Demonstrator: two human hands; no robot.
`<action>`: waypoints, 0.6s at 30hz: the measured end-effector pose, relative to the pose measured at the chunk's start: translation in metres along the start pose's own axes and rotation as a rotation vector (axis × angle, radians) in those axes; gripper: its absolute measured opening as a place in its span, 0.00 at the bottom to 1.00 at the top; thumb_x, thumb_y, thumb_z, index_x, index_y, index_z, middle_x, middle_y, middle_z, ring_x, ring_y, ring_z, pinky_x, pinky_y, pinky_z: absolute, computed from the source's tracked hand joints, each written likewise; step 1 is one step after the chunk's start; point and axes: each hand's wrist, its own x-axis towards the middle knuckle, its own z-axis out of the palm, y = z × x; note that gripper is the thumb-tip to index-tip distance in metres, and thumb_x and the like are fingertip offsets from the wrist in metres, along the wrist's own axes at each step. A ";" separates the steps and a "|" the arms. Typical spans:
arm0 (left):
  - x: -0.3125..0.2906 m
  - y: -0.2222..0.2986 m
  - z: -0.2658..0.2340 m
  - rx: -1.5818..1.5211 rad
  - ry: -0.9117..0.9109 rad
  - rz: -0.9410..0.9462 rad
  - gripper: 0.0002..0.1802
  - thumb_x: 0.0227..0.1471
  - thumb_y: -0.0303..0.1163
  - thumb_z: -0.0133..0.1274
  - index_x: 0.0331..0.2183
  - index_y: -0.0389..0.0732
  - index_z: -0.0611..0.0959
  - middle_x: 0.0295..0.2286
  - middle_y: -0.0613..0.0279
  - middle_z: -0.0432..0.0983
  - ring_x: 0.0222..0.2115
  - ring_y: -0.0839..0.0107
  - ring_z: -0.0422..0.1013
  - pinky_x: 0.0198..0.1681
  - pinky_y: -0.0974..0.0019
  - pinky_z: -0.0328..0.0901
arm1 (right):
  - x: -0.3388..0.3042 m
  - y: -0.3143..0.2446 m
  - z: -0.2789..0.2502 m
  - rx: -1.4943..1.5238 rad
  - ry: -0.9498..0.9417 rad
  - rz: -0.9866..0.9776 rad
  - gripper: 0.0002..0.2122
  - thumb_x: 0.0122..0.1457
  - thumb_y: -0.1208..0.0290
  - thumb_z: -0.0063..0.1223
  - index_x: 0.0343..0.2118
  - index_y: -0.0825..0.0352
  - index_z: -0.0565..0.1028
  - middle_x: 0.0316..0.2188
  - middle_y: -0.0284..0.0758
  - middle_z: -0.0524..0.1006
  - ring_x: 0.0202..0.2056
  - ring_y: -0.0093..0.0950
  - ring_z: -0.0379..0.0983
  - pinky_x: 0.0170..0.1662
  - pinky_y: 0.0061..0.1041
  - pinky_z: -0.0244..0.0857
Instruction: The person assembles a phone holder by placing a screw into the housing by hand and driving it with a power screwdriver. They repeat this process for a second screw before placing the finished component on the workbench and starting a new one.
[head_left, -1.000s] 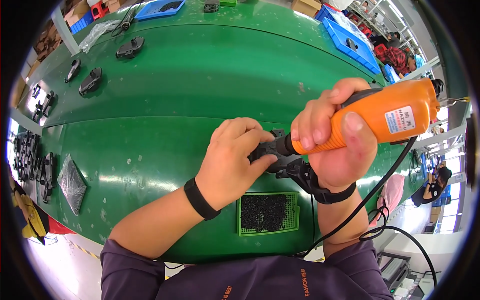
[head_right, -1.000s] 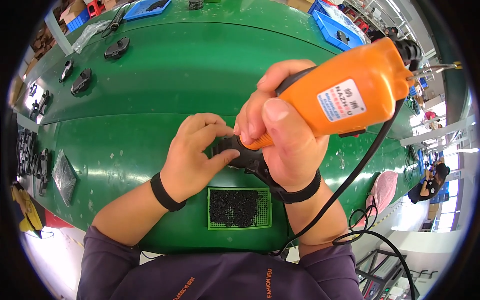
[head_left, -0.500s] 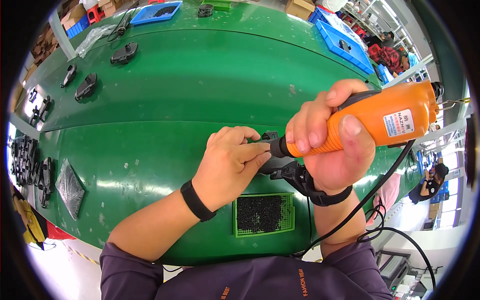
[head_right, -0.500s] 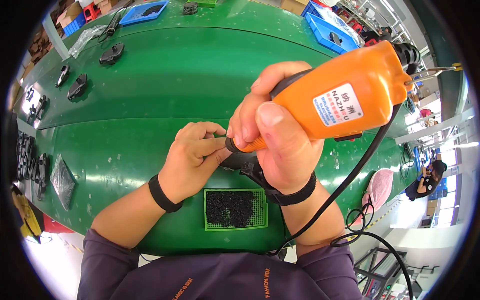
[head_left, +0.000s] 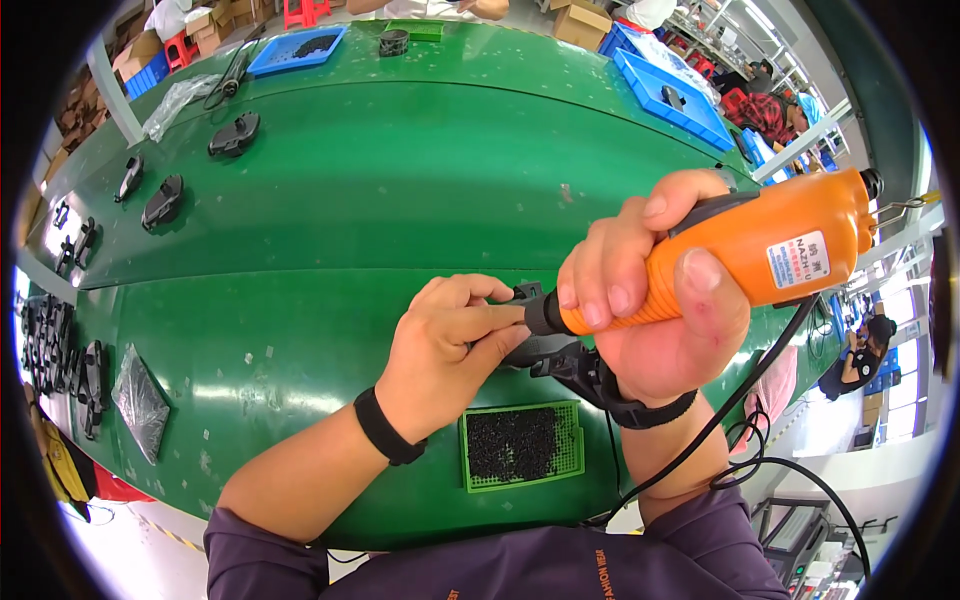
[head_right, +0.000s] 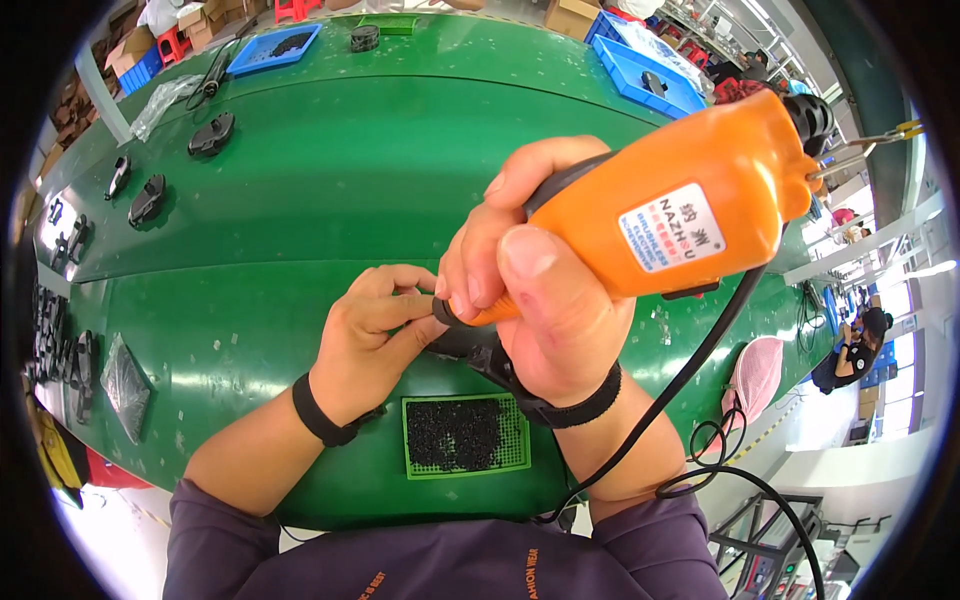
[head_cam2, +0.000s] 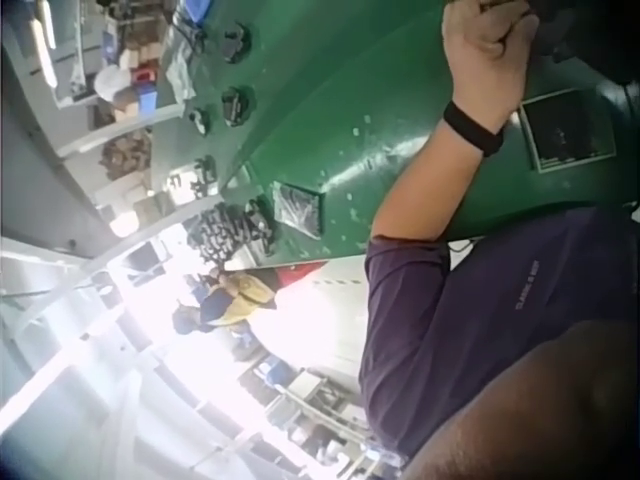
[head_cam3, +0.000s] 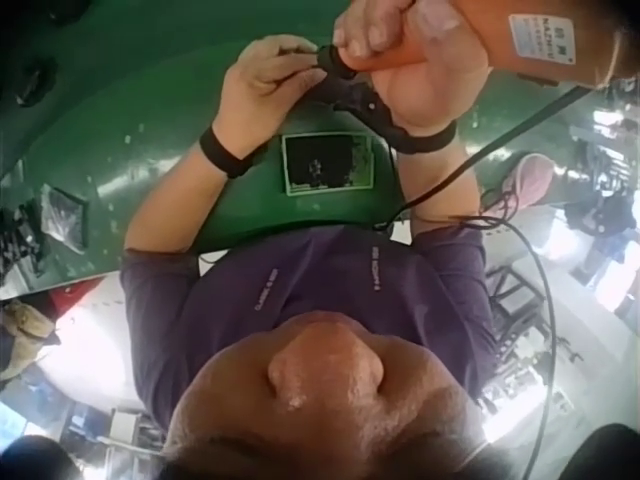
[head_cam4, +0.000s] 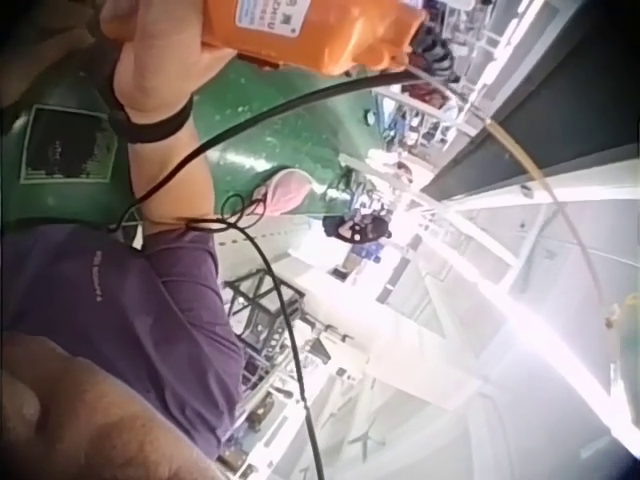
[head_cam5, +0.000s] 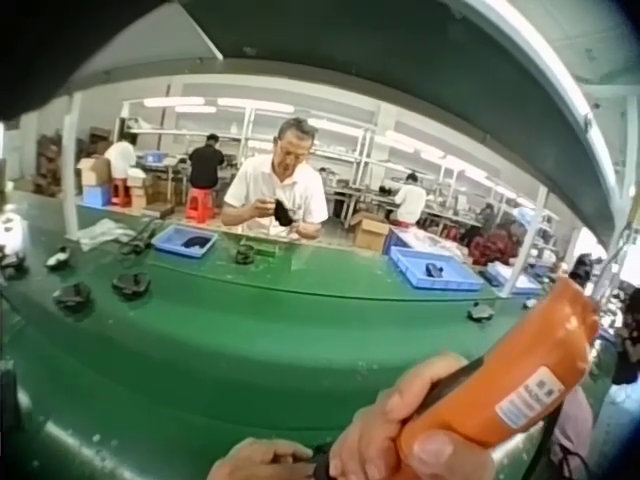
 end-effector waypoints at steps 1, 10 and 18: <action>0.000 0.000 -0.001 -0.013 -0.018 -0.032 0.09 0.49 0.28 0.63 0.36 0.43 0.89 0.38 0.63 0.79 0.34 0.65 0.71 0.41 0.60 0.67 | -0.001 0.000 0.001 -0.004 0.004 0.002 0.15 0.63 0.59 0.49 0.43 0.66 0.65 0.19 0.32 0.69 0.18 0.26 0.67 0.27 0.30 0.69; -0.001 -0.005 0.007 0.037 0.003 -0.099 0.26 0.47 0.34 0.66 0.47 0.33 0.82 0.43 0.48 0.79 0.44 0.52 0.74 0.47 0.55 0.69 | -0.001 0.025 -0.001 -0.052 0.085 0.105 0.15 0.61 0.62 0.52 0.42 0.67 0.65 0.17 0.32 0.68 0.17 0.26 0.67 0.26 0.29 0.68; 0.005 0.005 0.001 -0.037 -0.319 -0.452 0.32 0.46 0.40 0.66 0.48 0.28 0.79 0.39 0.41 0.79 0.41 0.47 0.76 0.48 0.55 0.69 | -0.001 0.040 0.001 -0.072 0.160 0.232 0.15 0.59 0.65 0.54 0.42 0.67 0.65 0.17 0.33 0.69 0.18 0.25 0.67 0.27 0.29 0.69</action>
